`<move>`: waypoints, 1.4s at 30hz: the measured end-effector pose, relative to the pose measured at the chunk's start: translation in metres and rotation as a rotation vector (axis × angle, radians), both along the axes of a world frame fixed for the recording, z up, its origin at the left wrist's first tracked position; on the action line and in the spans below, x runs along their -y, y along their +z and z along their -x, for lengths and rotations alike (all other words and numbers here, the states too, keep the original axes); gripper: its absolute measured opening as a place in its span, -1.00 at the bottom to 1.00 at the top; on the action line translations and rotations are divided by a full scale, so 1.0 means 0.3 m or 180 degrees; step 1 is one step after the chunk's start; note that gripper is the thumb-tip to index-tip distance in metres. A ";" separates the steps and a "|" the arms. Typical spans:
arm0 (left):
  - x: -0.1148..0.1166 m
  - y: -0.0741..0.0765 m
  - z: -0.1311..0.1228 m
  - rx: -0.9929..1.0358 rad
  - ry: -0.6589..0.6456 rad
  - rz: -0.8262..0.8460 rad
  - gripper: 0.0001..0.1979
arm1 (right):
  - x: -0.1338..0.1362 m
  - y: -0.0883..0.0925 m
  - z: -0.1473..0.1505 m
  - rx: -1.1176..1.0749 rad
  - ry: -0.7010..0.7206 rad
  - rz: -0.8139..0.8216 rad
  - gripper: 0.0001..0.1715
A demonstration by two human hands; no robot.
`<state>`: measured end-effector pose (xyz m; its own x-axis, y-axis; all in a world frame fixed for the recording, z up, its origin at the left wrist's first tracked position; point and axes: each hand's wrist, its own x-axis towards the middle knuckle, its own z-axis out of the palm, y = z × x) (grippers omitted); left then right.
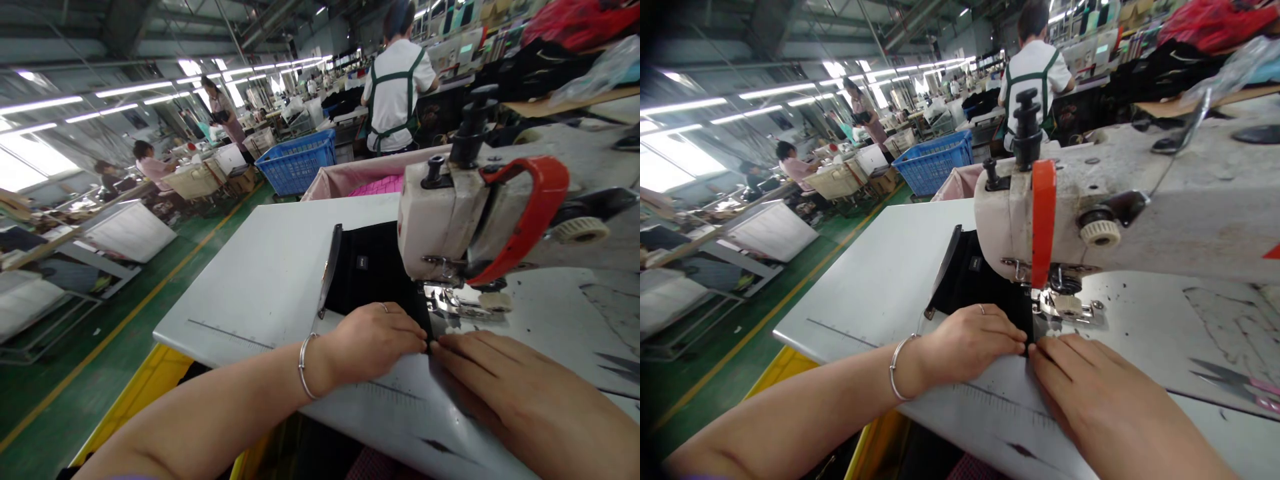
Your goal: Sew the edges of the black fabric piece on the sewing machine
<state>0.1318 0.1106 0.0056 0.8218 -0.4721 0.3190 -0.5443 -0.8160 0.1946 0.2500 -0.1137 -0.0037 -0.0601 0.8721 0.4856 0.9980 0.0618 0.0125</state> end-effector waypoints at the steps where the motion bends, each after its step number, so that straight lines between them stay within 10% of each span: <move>1: -0.007 0.000 -0.010 0.0021 0.0003 -0.0005 -0.75 | -0.011 0.008 -0.014 0.0085 0.0039 0.0014 -0.58; 30: -0.110 -0.050 -0.176 0.0096 0.0939 -0.0046 -0.72 | -0.055 -0.043 -0.110 -0.0072 -0.0640 0.0045 -0.58; 42: -0.042 0.155 -0.097 -0.1232 0.1076 -0.0778 -0.67 | -0.029 -0.005 -0.169 -0.0578 -0.0601 -0.0020 -0.68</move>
<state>0.1608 0.1231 0.0520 0.9753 -0.1849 -0.1210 -0.1717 -0.9788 0.1115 0.3007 -0.1051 -0.0051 0.1923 0.8565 0.4790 0.9777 -0.1254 -0.1681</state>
